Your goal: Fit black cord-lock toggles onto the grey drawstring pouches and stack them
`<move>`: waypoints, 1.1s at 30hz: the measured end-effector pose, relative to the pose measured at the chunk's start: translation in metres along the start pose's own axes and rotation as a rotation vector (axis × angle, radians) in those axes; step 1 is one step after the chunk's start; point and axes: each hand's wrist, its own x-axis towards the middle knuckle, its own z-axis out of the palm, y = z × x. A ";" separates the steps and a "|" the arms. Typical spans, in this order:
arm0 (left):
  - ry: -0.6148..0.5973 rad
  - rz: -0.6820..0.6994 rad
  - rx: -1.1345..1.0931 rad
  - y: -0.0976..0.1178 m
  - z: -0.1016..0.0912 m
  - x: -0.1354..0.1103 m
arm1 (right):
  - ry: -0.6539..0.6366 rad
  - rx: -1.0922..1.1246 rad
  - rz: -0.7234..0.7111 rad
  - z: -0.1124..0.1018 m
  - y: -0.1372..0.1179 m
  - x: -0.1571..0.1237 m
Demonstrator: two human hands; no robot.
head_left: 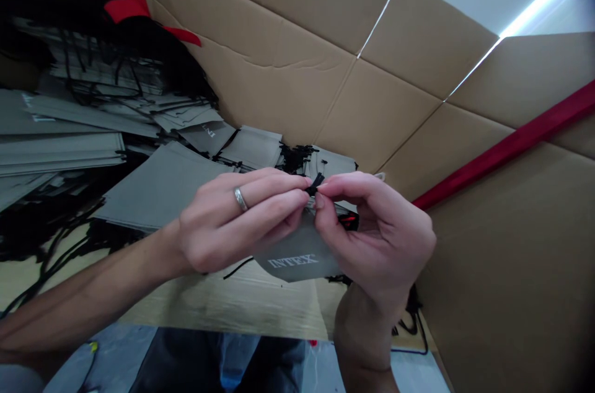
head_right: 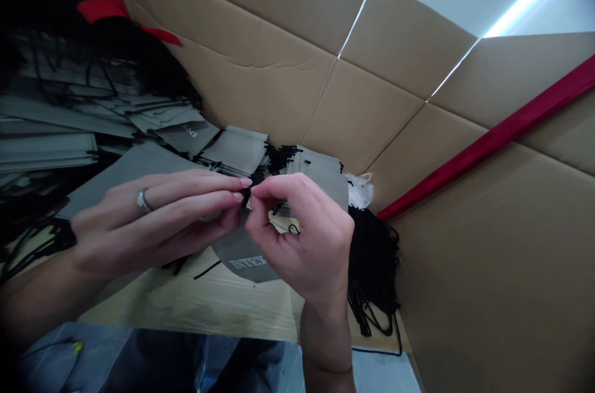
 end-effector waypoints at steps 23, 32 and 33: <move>0.030 0.096 0.024 -0.007 0.000 0.010 | -0.059 0.064 -0.155 -0.001 0.005 0.005; 0.069 -0.161 -0.299 -0.008 0.006 0.013 | -0.029 0.183 -0.105 -0.001 0.011 0.005; 0.058 -0.141 -0.281 -0.008 0.007 0.013 | -0.031 0.166 -0.099 -0.002 0.011 0.005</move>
